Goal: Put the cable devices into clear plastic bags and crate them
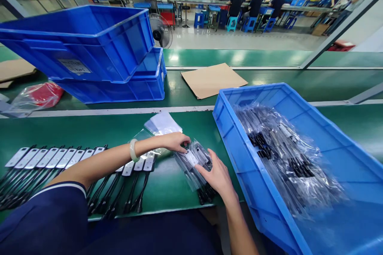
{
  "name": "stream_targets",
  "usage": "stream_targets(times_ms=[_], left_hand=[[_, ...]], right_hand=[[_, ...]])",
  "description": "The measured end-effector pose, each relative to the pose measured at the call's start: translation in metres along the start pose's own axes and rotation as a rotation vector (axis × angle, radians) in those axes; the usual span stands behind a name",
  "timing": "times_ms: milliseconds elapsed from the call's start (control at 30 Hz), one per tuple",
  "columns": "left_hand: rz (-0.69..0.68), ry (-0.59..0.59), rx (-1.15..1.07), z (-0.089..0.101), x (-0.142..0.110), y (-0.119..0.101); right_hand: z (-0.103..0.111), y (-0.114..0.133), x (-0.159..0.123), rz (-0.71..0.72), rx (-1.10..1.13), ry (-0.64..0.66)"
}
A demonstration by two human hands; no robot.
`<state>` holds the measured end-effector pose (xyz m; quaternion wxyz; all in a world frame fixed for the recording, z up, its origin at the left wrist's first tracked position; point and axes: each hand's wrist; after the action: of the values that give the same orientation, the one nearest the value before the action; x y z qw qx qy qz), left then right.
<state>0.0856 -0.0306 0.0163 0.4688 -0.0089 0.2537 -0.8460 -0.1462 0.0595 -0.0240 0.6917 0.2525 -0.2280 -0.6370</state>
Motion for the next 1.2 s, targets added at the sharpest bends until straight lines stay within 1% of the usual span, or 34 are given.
stream_targets(times_ms=[100, 167, 267, 367, 433, 567, 700, 800, 933, 1000, 1067, 1133, 1200], left_hand=[[0.066, 0.048, -0.075, -0.010, 0.009, 0.003], [0.091, 0.083, -0.127, -0.013, 0.013, 0.005], [0.100, 0.134, -0.219, -0.017, 0.018, 0.010], [0.080, 0.142, -0.324, -0.020, 0.020, 0.014], [0.038, 0.136, -0.398, -0.020, 0.019, 0.017], [-0.100, 0.145, -0.552, -0.015, 0.013, 0.020], [-0.216, 0.181, -0.658, -0.008, 0.004, 0.022], [-0.274, 0.186, -0.670, -0.006, 0.000, 0.021], [-0.308, 0.135, -0.633, -0.007, -0.003, 0.021], [-0.306, 0.108, -0.608, -0.006, -0.004, 0.022], [-0.286, 0.058, -0.575, 0.000, -0.008, 0.022], [-0.238, -0.033, -0.532, 0.011, -0.017, 0.021], [-0.174, -0.186, -0.444, 0.028, -0.036, 0.018]], right_hand=[[-0.003, 0.005, 0.000, 0.012, -0.089, -0.023], [-0.004, 0.006, 0.001, -0.010, -0.099, -0.035], [-0.004, 0.004, 0.005, -0.032, -0.092, -0.036], [-0.002, 0.001, 0.009, -0.033, -0.078, -0.035], [-0.001, 0.000, 0.010, -0.034, -0.065, -0.037], [0.000, 0.000, 0.011, -0.040, -0.023, -0.026], [0.001, 0.002, 0.011, -0.036, 0.037, 0.035], [0.002, 0.004, 0.010, -0.029, 0.051, 0.092], [-0.002, 0.018, 0.000, 0.008, -0.022, 0.136], [-0.009, 0.030, -0.008, 0.048, -0.111, 0.121], [-0.019, 0.043, -0.016, 0.091, -0.202, 0.082], [-0.031, 0.053, -0.021, 0.116, -0.283, 0.023], [-0.042, 0.059, -0.023, 0.128, -0.350, -0.043]])
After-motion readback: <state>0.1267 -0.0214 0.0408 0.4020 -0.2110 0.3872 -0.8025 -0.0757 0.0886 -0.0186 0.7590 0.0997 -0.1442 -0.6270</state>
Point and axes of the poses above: each hand's wrist, its own x-axis towards the middle knuckle, its own z-axis out of the back of the hand, y = z × x, and after that the axes turned 13 degrees about -y, right-handed
